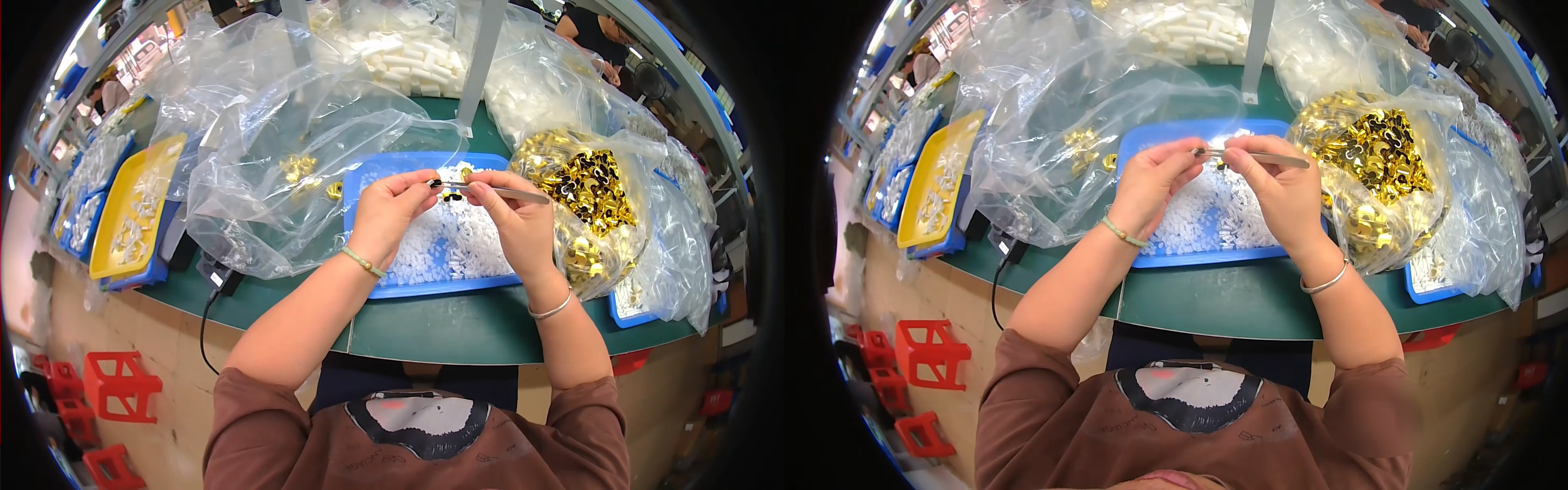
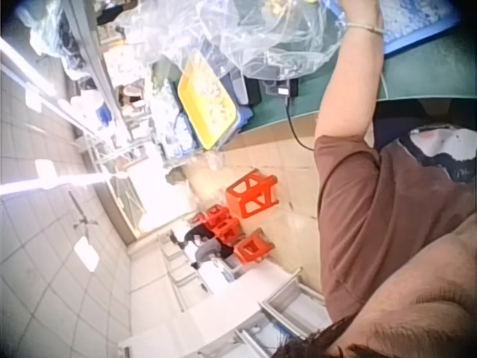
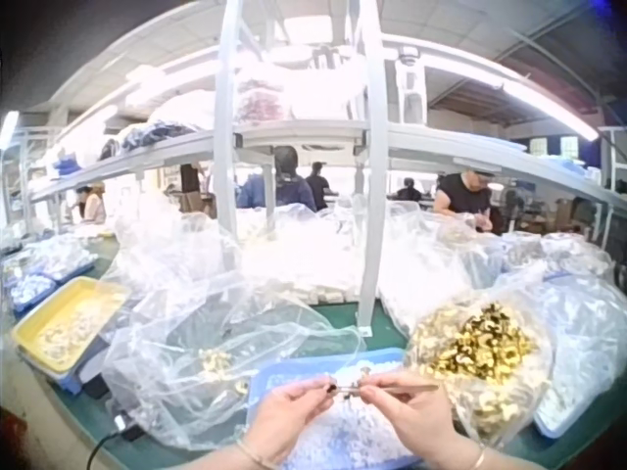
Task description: The person uses tweezers to pick up small white plastic pieces and insert them into small gold-colored metal rings. The person handles the components one at a time, manipulating them over a blue tray filled with white pieces. The assembled items are placed into a plastic bag containing similar gold-colored components.
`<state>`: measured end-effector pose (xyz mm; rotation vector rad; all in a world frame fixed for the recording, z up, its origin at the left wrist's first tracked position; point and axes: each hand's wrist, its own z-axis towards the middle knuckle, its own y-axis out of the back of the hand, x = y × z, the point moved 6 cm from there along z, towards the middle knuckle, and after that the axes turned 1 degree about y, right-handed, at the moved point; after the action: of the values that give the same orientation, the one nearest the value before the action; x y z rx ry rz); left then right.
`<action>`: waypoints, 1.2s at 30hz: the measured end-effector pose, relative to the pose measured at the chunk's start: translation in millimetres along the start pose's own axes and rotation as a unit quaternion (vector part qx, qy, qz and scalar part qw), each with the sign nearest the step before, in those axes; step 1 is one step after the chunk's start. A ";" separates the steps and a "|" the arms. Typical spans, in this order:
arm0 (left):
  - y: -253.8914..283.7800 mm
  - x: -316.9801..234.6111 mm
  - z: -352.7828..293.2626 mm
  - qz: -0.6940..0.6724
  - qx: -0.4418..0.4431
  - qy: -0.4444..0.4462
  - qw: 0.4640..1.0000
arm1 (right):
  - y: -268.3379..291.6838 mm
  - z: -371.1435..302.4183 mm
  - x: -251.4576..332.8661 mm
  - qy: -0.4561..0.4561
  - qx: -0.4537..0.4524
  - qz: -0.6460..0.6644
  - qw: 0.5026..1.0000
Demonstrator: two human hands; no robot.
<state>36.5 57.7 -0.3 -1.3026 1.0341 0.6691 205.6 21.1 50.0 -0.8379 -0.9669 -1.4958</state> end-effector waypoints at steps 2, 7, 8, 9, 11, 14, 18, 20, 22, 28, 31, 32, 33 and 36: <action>0.5 0.5 0.7 0.011 0.000 -0.002 1.000 | -1.8 -0.7 1.9 0.012 -0.001 -0.038 0.999; -0.8 0.9 0.5 0.028 -0.001 0.003 1.000 | -5.0 -1.9 4.5 0.026 -0.038 -0.036 0.998; -0.8 1.1 -0.1 0.033 -0.001 0.001 0.999 | -5.1 -2.9 4.1 0.020 -0.039 -0.023 0.999; -1.0 0.9 0.4 0.033 0.000 0.002 0.999 | -4.7 -2.3 3.7 0.022 -0.044 -0.017 0.999; -1.1 1.7 0.3 0.035 0.002 0.005 0.999 | -4.1 -2.9 0.4 0.024 -0.054 -0.005 0.998; -2.4 -0.9 -1.7 0.040 0.001 0.000 0.999 | -4.3 -1.8 -0.8 0.012 -0.055 0.016 0.998; -1.1 1.2 -1.7 0.031 0.002 0.006 0.999 | -3.7 -1.8 1.6 0.020 -0.054 0.006 0.998; -1.8 0.1 -1.7 0.025 0.002 0.001 1.000 | -3.5 -2.5 3.6 0.020 -0.051 -0.005 0.998; -2.4 0.5 -1.8 0.023 0.007 0.003 1.000 | -2.9 -3.9 4.4 0.024 -0.054 -0.026 0.998; 0.0 1.7 -0.8 0.033 0.006 0.000 0.999 | -8.5 -7.4 20.2 0.068 -0.057 -0.111 0.990; -0.6 2.1 0.1 0.033 0.012 -0.002 0.999 | -12.1 -9.5 32.4 0.130 -0.046 -0.167 0.976; -1.5 1.5 0.8 0.029 0.016 -0.004 0.999 | -13.1 -9.7 35.5 0.153 -0.043 -0.184 0.970; -2.1 1.7 0.9 0.035 0.015 0.001 0.999 | -12.9 -9.9 35.7 0.155 -0.046 -0.191 0.968; -1.3 3.0 -0.4 0.047 0.010 0.008 0.999 | -15.3 -10.9 34.5 0.156 -0.050 -0.198 0.966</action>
<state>38.9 56.7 -2.5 -1.2497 1.1190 0.7184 185.8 -2.2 74.7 -0.4708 -0.8574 -1.9667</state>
